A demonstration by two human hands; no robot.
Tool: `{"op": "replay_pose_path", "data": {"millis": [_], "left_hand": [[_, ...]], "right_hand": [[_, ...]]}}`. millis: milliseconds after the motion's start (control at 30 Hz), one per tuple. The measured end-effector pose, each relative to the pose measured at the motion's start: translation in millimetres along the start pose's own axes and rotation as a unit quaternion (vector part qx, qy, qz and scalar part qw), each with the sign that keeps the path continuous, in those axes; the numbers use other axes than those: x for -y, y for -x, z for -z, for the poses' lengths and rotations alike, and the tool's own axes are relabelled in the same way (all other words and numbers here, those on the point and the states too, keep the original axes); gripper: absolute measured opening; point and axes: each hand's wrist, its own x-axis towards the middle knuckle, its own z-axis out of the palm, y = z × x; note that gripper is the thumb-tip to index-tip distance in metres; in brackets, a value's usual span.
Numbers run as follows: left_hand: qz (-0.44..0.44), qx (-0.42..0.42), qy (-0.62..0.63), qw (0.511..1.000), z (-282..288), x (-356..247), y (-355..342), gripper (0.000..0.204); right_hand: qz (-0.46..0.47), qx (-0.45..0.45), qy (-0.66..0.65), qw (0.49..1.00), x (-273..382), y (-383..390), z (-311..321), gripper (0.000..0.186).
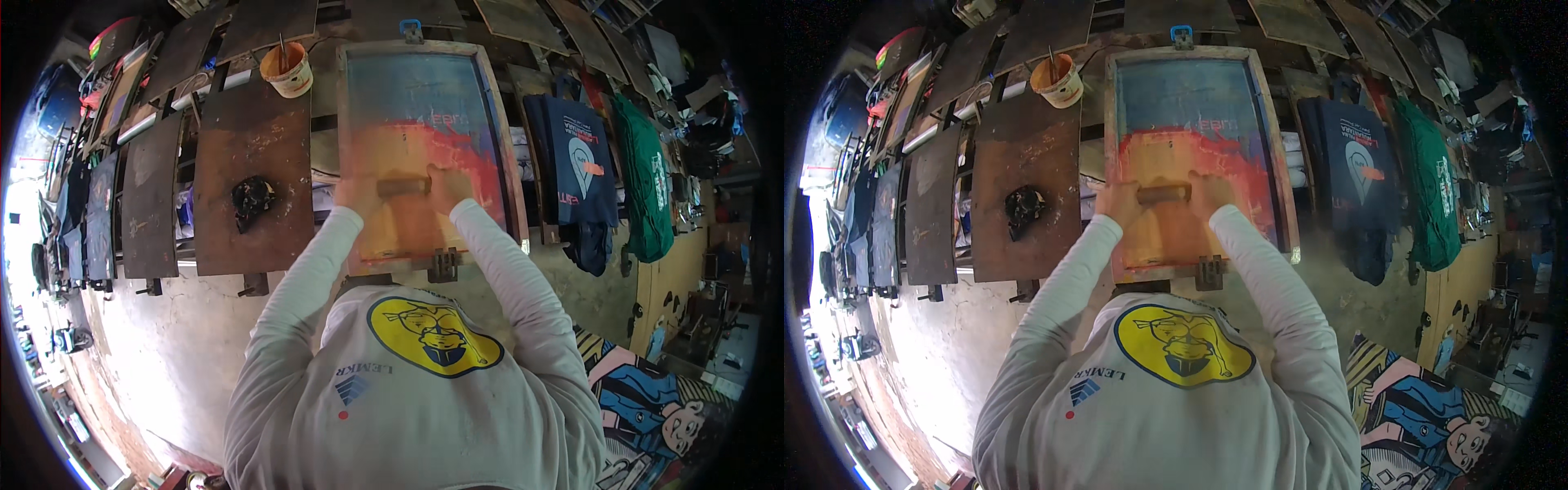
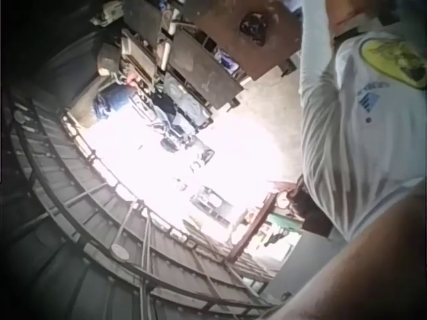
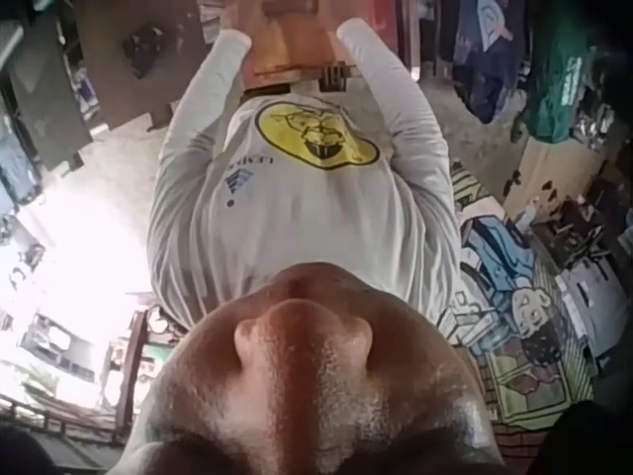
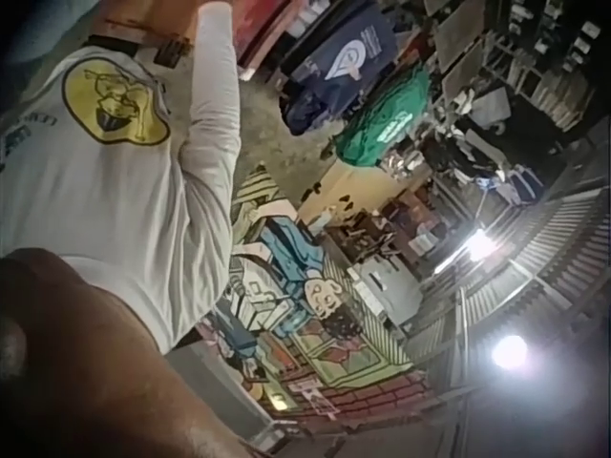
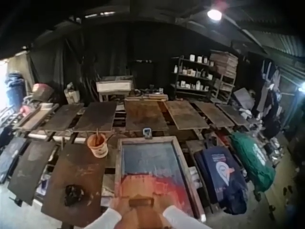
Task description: Applying ink onto t-shirts through a silk screen using a squeegee to print designs.
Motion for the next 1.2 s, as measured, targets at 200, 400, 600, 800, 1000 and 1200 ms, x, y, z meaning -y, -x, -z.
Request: {"op": "replay_pose_path", "data": {"millis": [200,400,600,800,1000,1200], "left_hand": [[0.004,0.016,0.023,1.000,-16.5,-15.7,60.4,0.039],[0.016,-0.014,0.031,0.999,-23.1,-28.1,108.2,0.037],[0.030,0.022,0.016,0.999,-15.2,-36.5,88.9,0.042],[-0.092,0.069,0.005,0.993,1.1,-54.8,13.0,0.043],[-0.235,0.139,-0.031,0.962,-6.8,-34.5,-21.2,0.039],[-0.369,0.189,-0.028,0.909,11.0,13.4,-45.0,0.039]], "right_hand": [[0.028,-0.028,-0.067,0.997,-3.4,61.0,-22.5,0.031],[0.052,-0.008,-0.070,0.996,2.3,98.0,-18.3,0.031],[0.059,0.012,-0.053,0.997,-6.4,85.5,10.6,0.027],[-0.074,-0.007,-0.026,0.997,-30.7,73.5,14.1,0.028],[-0.180,0.002,-0.060,0.982,2.4,113.1,4.8,0.028],[-0.248,0.042,-0.095,0.963,77.8,114.7,-5.4,0.030]]}}
